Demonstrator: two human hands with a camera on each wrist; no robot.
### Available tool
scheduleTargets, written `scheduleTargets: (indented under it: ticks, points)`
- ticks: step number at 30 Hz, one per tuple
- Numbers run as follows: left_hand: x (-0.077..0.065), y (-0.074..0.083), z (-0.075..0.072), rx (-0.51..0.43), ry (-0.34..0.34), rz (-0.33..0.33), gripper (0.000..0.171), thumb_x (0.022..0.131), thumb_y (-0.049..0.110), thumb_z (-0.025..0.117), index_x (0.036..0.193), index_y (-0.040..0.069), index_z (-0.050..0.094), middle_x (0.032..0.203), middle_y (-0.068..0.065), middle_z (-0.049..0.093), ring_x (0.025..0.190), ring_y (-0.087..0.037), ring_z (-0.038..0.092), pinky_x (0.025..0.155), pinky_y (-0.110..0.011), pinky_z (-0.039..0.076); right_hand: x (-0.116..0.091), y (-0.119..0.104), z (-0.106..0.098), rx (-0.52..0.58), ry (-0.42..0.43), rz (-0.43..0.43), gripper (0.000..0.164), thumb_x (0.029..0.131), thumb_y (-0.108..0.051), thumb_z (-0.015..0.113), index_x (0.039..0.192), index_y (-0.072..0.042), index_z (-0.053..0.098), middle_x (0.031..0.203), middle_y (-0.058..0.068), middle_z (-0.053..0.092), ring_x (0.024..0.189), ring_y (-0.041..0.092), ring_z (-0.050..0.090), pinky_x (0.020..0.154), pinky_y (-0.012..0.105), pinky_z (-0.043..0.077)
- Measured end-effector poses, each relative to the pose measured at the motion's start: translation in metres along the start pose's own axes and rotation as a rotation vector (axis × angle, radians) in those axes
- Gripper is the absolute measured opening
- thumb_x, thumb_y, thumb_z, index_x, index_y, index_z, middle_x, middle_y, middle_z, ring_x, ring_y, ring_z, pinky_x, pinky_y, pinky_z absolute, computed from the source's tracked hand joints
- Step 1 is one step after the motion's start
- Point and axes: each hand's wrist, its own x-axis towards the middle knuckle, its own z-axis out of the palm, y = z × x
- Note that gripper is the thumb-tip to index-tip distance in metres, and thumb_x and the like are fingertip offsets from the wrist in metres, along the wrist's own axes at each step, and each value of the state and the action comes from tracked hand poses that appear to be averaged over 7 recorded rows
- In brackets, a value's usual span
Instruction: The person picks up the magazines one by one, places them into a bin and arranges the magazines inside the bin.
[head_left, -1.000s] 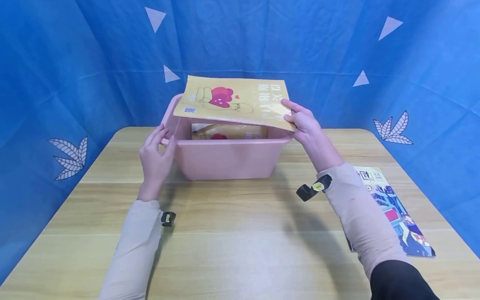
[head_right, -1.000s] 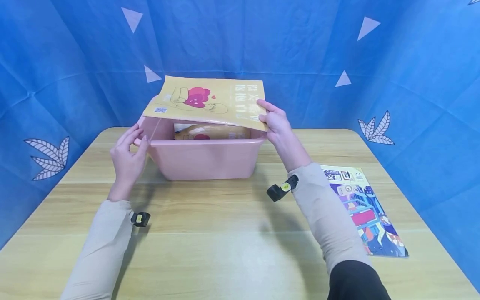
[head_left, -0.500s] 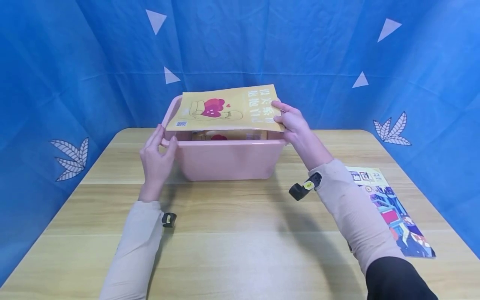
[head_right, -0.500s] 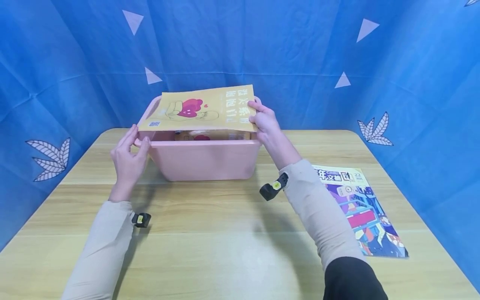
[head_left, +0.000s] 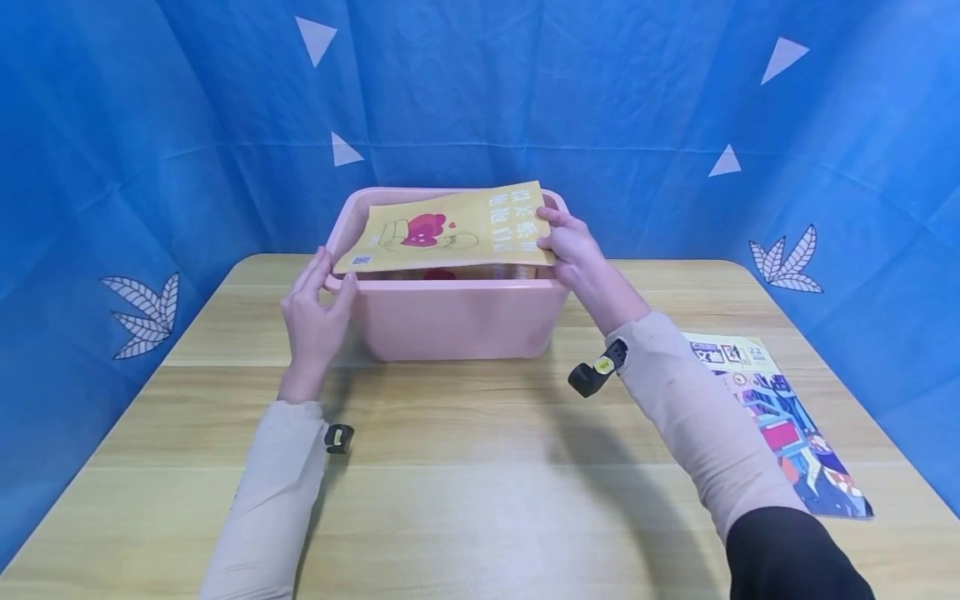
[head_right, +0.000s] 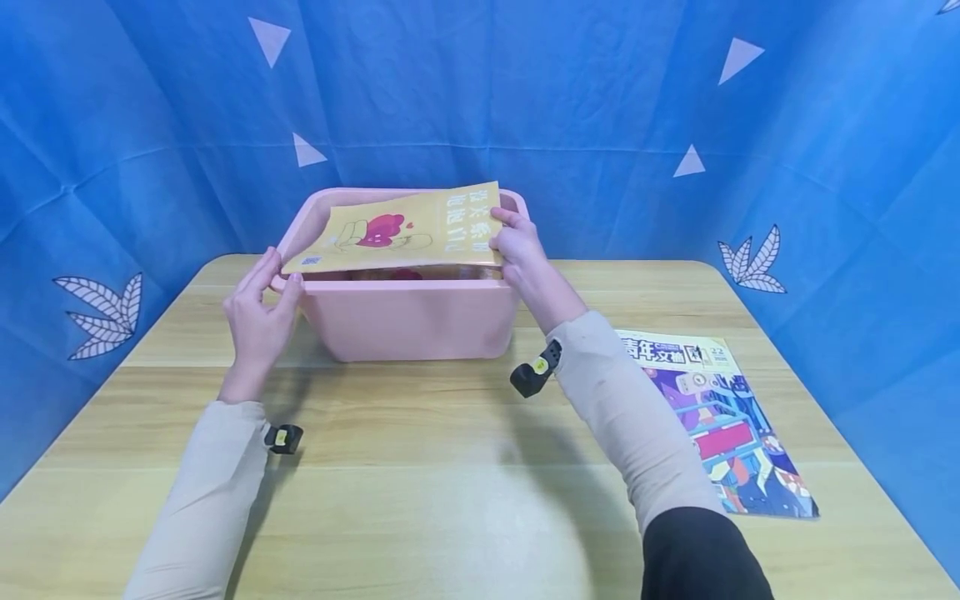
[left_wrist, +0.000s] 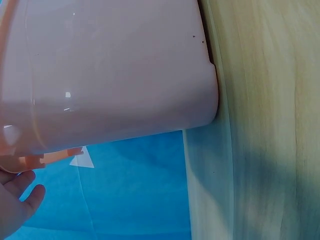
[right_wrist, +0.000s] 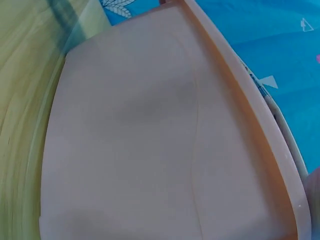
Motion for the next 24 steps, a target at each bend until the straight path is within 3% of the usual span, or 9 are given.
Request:
scheduleTargets:
  ticks: [3, 5, 9, 11, 13, 16, 24]
  points:
    - [0.0, 0.001, 0.001, -0.001, -0.013, -0.012, 0.046, 0.083, 0.025, 0.057, 0.12, -0.003, 0.053, 0.125, -0.014, 0.05, 0.119, -0.022, 0.042, 0.099, -0.032, 0.031, 0.001, 0.0, 0.0, -0.037, 0.019, 0.011, 0.062, 0.081, 0.022, 0.029, 0.132, -0.011, 0.043, 0.13, 0.004, 0.041, 0.104, 0.02, 0.047, 0.076, 0.028, 0.043]
    - [0.001, 0.001, 0.002, -0.001, -0.017, -0.015, 0.046, 0.084, 0.024, 0.057, 0.121, -0.002, 0.053, 0.125, -0.014, 0.05, 0.119, -0.023, 0.042, 0.098, -0.033, 0.031, 0.001, 0.0, -0.002, -0.07, -0.015, 0.034, 0.063, 0.082, 0.021, 0.029, 0.135, -0.012, 0.038, 0.133, 0.005, 0.037, 0.105, 0.021, 0.047, 0.079, 0.029, 0.043]
    - [0.0, 0.001, 0.003, 0.003, -0.023, -0.004, 0.046, 0.084, 0.024, 0.057, 0.121, -0.003, 0.053, 0.125, -0.015, 0.05, 0.119, -0.024, 0.042, 0.097, -0.034, 0.032, 0.001, -0.002, -0.011, -0.238, -0.191, 0.086, 0.065, 0.088, 0.011, 0.033, 0.144, -0.015, 0.012, 0.145, 0.008, 0.017, 0.12, 0.026, 0.036, 0.096, 0.041, 0.033]
    - [0.0, 0.001, 0.003, -0.002, -0.028, -0.008, 0.045, 0.084, 0.024, 0.057, 0.121, -0.003, 0.053, 0.125, -0.015, 0.05, 0.119, -0.024, 0.043, 0.097, -0.034, 0.032, -0.001, -0.006, -0.016, -0.366, -0.273, 0.064, 0.066, 0.091, 0.003, 0.037, 0.145, -0.015, 0.004, 0.148, 0.007, 0.008, 0.127, 0.027, 0.026, 0.101, 0.045, 0.025]
    - [0.0, 0.001, 0.003, -0.008, -0.032, -0.015, 0.045, 0.084, 0.024, 0.056, 0.121, -0.002, 0.053, 0.126, -0.015, 0.049, 0.119, -0.024, 0.042, 0.097, -0.034, 0.032, -0.002, -0.01, -0.02, -0.446, -0.295, 0.012, 0.064, 0.091, -0.002, 0.043, 0.144, -0.011, 0.008, 0.148, 0.01, 0.009, 0.13, 0.027, 0.021, 0.103, 0.044, 0.02]
    - [0.001, 0.001, 0.002, -0.014, -0.026, -0.018, 0.045, 0.085, 0.024, 0.056, 0.121, -0.002, 0.053, 0.126, -0.014, 0.049, 0.119, -0.024, 0.042, 0.097, -0.034, 0.032, -0.004, -0.016, -0.024, -0.508, -0.286, -0.07, 0.06, 0.089, -0.006, 0.05, 0.141, -0.006, 0.021, 0.144, 0.011, 0.022, 0.129, 0.024, 0.025, 0.103, 0.042, 0.021]
    - [0.001, 0.0, -0.001, -0.005, -0.023, -0.023, 0.045, 0.085, 0.025, 0.056, 0.121, -0.002, 0.053, 0.126, -0.014, 0.049, 0.119, -0.022, 0.042, 0.098, -0.033, 0.032, -0.006, -0.017, -0.036, -0.497, -0.277, -0.183, 0.046, 0.087, -0.003, 0.053, 0.131, 0.0, 0.04, 0.128, 0.014, 0.044, 0.116, 0.023, 0.043, 0.098, 0.038, 0.032]
